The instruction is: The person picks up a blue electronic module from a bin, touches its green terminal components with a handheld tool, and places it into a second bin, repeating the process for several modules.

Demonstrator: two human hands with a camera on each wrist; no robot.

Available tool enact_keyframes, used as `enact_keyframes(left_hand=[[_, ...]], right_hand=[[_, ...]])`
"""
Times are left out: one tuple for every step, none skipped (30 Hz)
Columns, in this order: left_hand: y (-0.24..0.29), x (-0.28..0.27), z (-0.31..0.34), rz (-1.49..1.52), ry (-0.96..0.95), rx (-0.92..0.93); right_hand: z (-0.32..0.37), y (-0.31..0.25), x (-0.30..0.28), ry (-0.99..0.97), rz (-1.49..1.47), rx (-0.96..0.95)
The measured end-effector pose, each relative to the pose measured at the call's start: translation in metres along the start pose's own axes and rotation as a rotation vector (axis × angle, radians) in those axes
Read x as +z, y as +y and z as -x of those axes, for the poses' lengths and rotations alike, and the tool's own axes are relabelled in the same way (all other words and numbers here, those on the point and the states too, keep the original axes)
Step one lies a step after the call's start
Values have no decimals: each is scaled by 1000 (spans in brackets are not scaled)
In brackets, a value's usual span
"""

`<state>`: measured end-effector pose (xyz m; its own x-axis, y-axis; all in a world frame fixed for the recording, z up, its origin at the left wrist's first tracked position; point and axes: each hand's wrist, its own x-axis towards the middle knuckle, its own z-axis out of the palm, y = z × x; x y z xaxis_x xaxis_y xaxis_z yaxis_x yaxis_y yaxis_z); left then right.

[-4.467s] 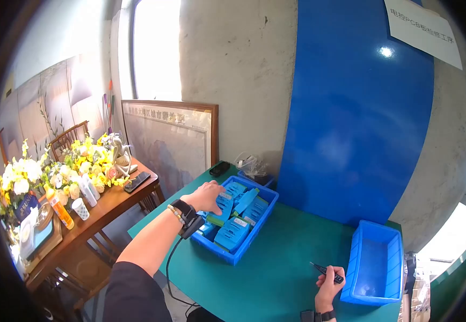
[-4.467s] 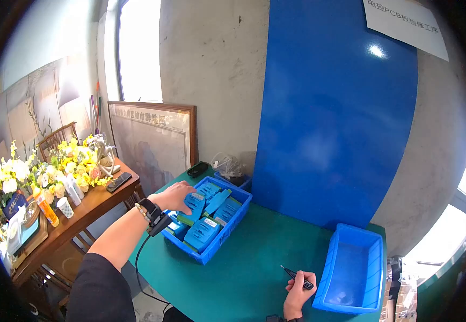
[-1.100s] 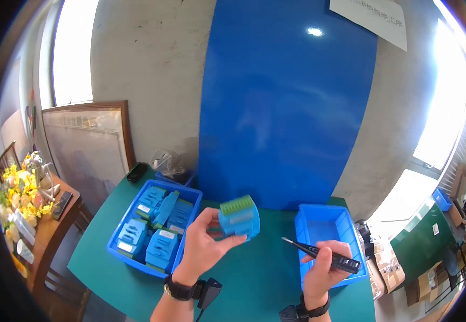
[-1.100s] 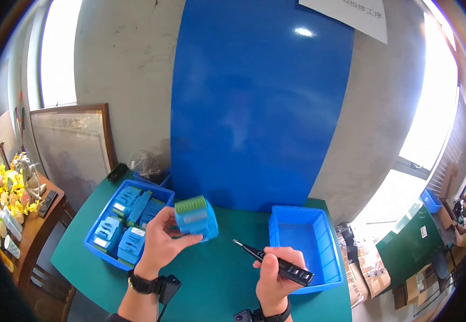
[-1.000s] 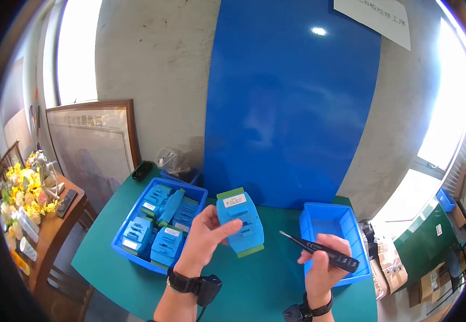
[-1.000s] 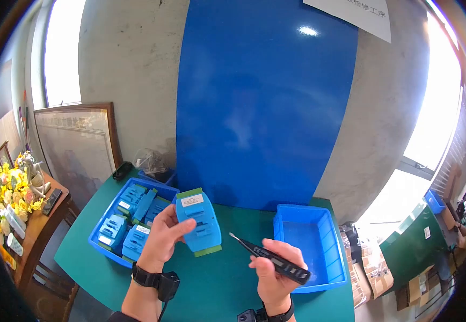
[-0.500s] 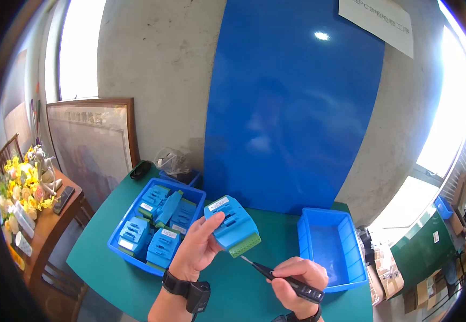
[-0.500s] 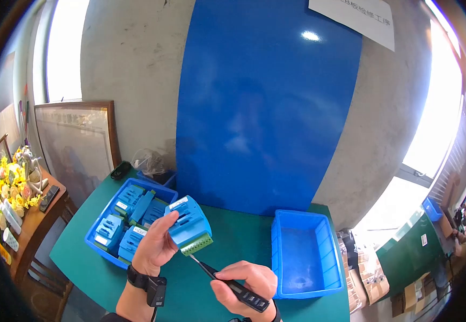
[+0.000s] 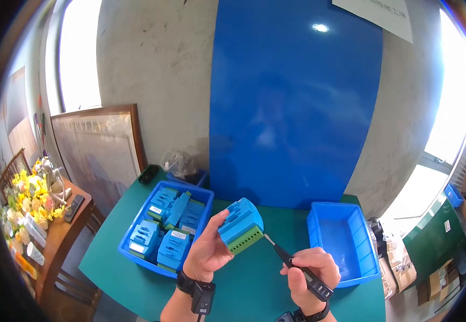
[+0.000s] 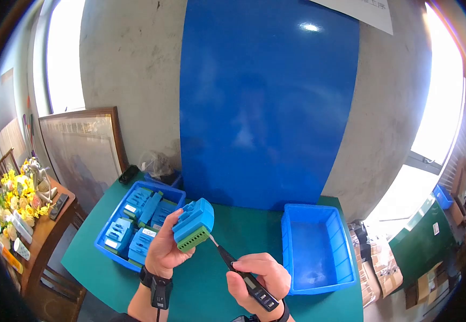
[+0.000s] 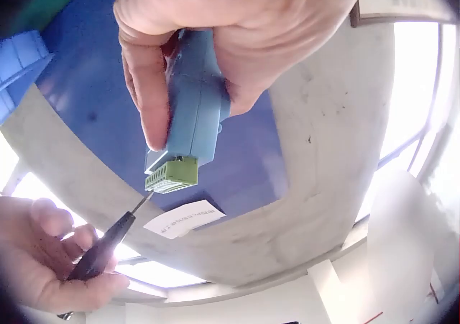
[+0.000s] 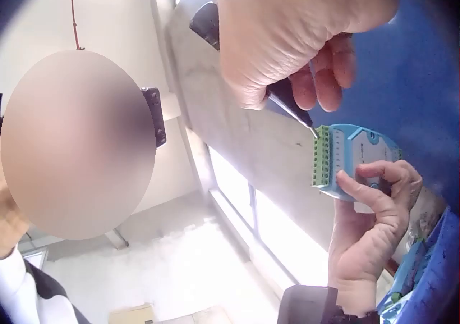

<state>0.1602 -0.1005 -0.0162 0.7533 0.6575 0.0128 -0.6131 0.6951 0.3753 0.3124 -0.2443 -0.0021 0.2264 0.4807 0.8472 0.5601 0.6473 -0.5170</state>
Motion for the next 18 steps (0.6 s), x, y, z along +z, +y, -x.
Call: enact_keyframes(left_hand=[[-2,5,1,-12,39,-3],[-3,9,2,-24,75,-6],[-3,4,-1,59,9,-57],[-3,-7,-7,143,-56,-108],[-2,-12,-9,227,-116,-159],[-2,-7,-6,333,-82,-176],[-4,2,-3,435,-51,-187],[-5,8,-2,537,-20,-195],[-6,6,-3,560,-62,-219],[-9,-1,-6,585,-104,-243],[-12,-6,-8,610,-148,-267],[-15,-9,-8,588,-163,-258],[-18,-11,-10,585,-167,-269],[-21,-12,-11,582,-172,-283],[-23,-12,-13,579,-180,-300],[-25,-11,-12,577,-184,-306],[-27,-10,-12,529,-192,-275],[-30,-10,-11,483,-196,-245]], right_hand=[[-1,0,0,17,-3,-22],[-1,2,0,0,-14,-11],[-1,4,-2,-20,-25,-3],[-1,6,-3,-40,-36,6],[1,4,-4,-6,-87,42],[3,0,-5,26,-141,81],[5,-1,-4,56,-200,116],[8,0,-4,58,-205,142],[5,0,0,32,-172,106],[1,-1,3,6,-137,71],[-2,-1,6,-21,-102,34],[-1,0,9,-64,-82,25],[-2,-1,12,-71,-90,23],[-3,-3,15,-76,-95,21],[-4,-4,18,-80,-97,18],[-5,-5,20,-85,-100,14],[-5,-5,22,-82,-110,7],[-5,-6,23,-78,-120,4]])
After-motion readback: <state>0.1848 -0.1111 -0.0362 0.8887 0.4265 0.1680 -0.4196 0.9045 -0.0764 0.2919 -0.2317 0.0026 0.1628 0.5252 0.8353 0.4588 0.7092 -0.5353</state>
